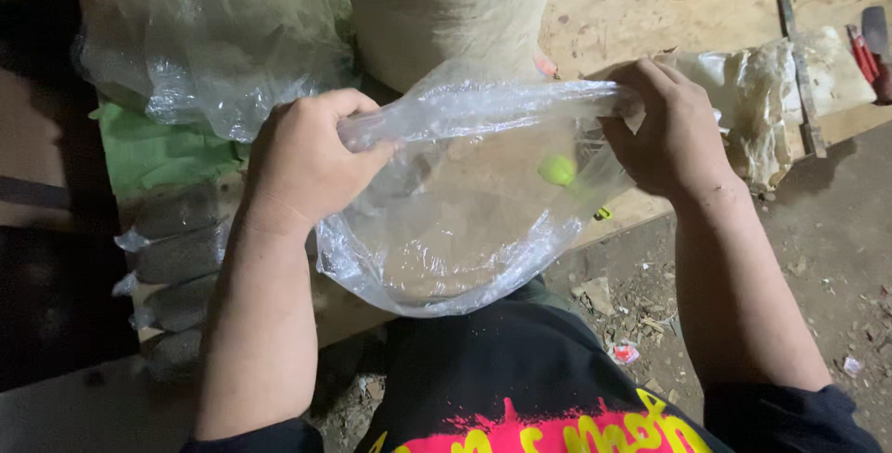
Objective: The person scoops grains from a large sack using a green scoop and transfers them into small plastic bags. The person ties the filled bags and places them on a wooden table. The person then opens a larger plastic bag and continues scooping grains into it.
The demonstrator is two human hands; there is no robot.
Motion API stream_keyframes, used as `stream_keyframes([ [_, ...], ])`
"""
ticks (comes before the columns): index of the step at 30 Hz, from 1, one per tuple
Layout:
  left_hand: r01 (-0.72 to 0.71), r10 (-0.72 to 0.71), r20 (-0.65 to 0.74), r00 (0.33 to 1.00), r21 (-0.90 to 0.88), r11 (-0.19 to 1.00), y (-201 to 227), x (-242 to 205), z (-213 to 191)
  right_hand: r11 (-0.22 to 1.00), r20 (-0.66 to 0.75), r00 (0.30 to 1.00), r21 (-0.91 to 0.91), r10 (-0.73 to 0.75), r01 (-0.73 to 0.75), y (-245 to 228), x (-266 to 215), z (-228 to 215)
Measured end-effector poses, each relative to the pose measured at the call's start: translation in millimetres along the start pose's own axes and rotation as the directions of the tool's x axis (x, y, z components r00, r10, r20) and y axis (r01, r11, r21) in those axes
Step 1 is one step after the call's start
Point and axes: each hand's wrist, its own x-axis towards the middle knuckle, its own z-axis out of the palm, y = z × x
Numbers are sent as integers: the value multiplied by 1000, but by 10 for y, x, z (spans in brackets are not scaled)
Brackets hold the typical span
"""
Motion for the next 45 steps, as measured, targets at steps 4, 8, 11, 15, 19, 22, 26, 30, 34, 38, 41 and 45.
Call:
stream_keyframes([
  [4,-73,72,-17,997,-55,996,67,96,105,1000,14,1000,10,-11,11,125,24,-71],
  [8,-99,97,-41,994,-54,994,141,208,232,992,74,997,129,-8,-2,278,82,-221],
  [11,33,-30,27,999,-114,993,185,297,348,961,99,995,278,-9,-19,534,35,-328],
  [15,-100,104,13,995,-181,978,196,403,497,944,47,999,328,5,-20,1124,-133,-425],
  [19,152,-63,171,983,-576,803,144,412,677,827,-48,970,532,240,-179,1901,-527,-377],
  [22,193,-81,202,976,-626,755,174,443,808,767,-176,896,598,408,-232,2539,-854,-351],
  [26,212,-97,209,973,-646,733,239,493,1004,664,-258,774,700,578,-263,3266,-1103,-348],
  [30,170,-89,162,983,-605,778,257,524,1155,758,-294,759,535,581,-373,3504,-1211,-236],
  [34,198,-180,93,979,-622,758,244,468,1149,886,-239,900,386,364,-256,3160,-1128,34],
  [38,128,-143,21,989,-590,797,208,427,1109,689,38,928,658,371,-303,2500,-872,259],
  [41,107,-142,-16,990,-579,809,149,326,1068,663,149,944,679,296,-315,2081,-645,325],
  [45,24,-45,-23,999,-564,826,40,196,957,715,168,960,642,222,-278,1746,-412,385],
])
